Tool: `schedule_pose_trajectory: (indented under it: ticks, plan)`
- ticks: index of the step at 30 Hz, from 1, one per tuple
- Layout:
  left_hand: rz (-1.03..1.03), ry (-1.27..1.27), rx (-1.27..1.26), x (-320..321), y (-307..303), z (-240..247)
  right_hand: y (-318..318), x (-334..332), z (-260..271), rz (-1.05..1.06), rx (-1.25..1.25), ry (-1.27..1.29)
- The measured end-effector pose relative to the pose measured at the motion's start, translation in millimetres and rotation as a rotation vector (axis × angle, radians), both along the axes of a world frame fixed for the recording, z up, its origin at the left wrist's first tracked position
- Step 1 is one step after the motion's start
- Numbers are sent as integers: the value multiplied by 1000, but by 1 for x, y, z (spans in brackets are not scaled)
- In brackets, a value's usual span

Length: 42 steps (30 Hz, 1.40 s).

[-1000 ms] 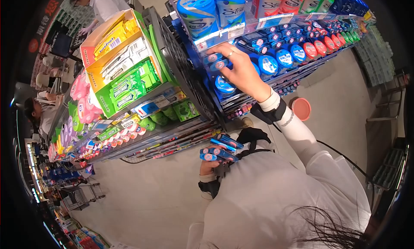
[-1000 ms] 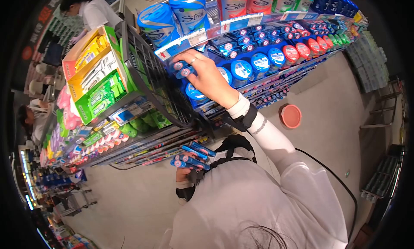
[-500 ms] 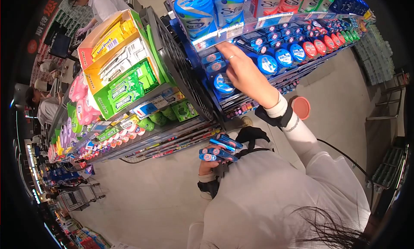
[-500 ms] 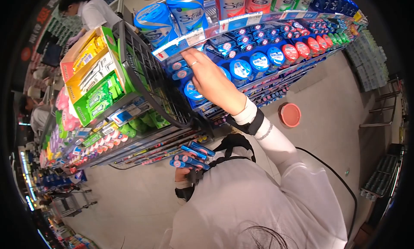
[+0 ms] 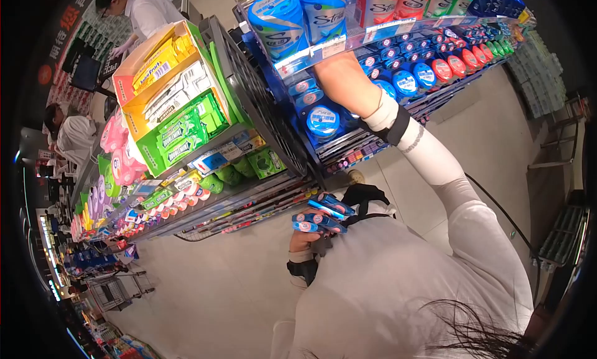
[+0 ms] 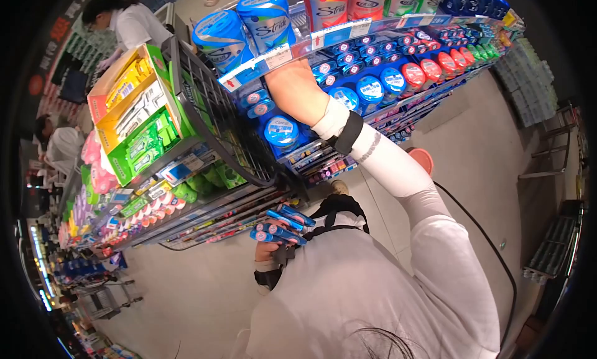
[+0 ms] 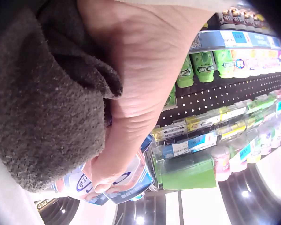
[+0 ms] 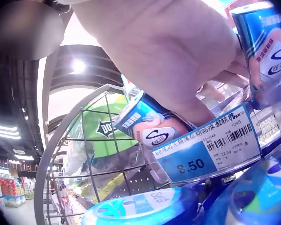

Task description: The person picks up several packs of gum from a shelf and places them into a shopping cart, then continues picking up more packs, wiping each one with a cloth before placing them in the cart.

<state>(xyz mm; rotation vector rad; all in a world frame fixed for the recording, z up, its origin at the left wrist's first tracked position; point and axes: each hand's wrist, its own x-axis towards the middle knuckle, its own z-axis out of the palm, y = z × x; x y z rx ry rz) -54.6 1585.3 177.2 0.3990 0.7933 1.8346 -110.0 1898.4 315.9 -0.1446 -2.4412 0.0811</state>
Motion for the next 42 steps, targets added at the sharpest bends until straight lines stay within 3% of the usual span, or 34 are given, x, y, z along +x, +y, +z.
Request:
schedule_pose_trajectory:
  ticks: [5,7,10,21,25,28,30,33,38,42]
  plan:
    - [-26,-13,-6,-3,-3,-7,3,-1,-2,-35,-13,-81]
    - [-32,15,29,-4,-3,-10,6,-3,-3,103,-41,162]
    - [0,-17,8,-1,0,-6,8,-2,-6,146,-113,179]
    - [-105,-219,34,-4,1,-2,6,10,0,164,-176,-23]
    - [-95,-217,85,-2,4,-1,-1,13,6,203,-236,74]
    - [-74,-135,79,-3,9,11,-7,23,6,140,-372,-50]
    - [-101,-161,91,-5,8,14,-13,25,0,30,-494,65]
    - [-125,-131,169,-7,10,6,-22,28,6,-24,-413,181]
    - [-163,-213,108,-6,6,1,-17,29,2,-87,-301,112]
    - [-168,-214,46,-5,3,1,-9,33,3,-72,-356,59]
